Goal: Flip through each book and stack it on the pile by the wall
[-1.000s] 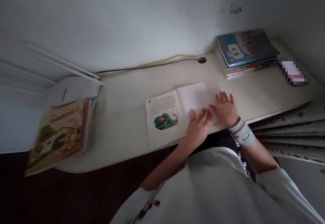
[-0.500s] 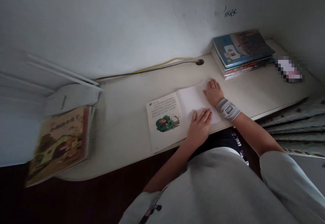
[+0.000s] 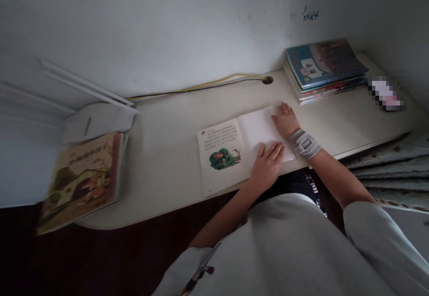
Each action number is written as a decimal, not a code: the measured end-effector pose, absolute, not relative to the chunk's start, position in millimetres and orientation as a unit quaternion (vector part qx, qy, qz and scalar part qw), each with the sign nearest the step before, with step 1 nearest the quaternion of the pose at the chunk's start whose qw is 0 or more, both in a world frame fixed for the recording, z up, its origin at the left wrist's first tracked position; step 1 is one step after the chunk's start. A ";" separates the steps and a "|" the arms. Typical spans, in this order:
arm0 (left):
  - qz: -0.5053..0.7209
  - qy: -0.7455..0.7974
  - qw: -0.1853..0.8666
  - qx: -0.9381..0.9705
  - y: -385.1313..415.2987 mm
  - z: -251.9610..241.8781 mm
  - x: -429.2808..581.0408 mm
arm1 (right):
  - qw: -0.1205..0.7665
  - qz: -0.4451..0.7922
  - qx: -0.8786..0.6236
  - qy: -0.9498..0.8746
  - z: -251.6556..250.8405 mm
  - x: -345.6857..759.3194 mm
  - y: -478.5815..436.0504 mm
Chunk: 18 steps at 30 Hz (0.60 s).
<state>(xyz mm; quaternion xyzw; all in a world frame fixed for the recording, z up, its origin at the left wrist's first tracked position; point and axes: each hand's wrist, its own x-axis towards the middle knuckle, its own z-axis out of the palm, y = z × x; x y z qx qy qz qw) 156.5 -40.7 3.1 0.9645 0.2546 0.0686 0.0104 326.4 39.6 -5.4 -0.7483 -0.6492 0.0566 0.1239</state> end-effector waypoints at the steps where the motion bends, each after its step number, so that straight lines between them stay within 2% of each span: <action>1: 0.067 0.252 0.011 0.965 -40.6 3.6 157.7 | 0.119 0.060 -0.747 -0.651 -4.7 326.4 39.3; 5: 0.050 0.245 0.016 0.968 -42.3 11.1 161.3 | 0.098 0.061 -0.752 -0.649 -3.5 327.0 37.6; 10: 0.083 0.249 0.055 0.963 -39.7 29.8 138.5 | 0.139 0.000 -0.744 -0.653 8.1 327.3 31.2; 13: 0.161 0.367 0.079 0.913 -26.3 27.9 103.1 | 0.159 -0.022 -0.672 -0.723 21.0 314.1 20.5; 16: 0.225 0.533 0.108 0.809 -9.8 10.0 64.8 | 0.119 0.009 -0.535 -0.836 25.1 287.1 6.7; 18: 0.251 0.577 0.136 0.765 -2.1 -4.0 45.9 | 0.084 0.031 -0.459 -0.884 20.9 268.6 -0.6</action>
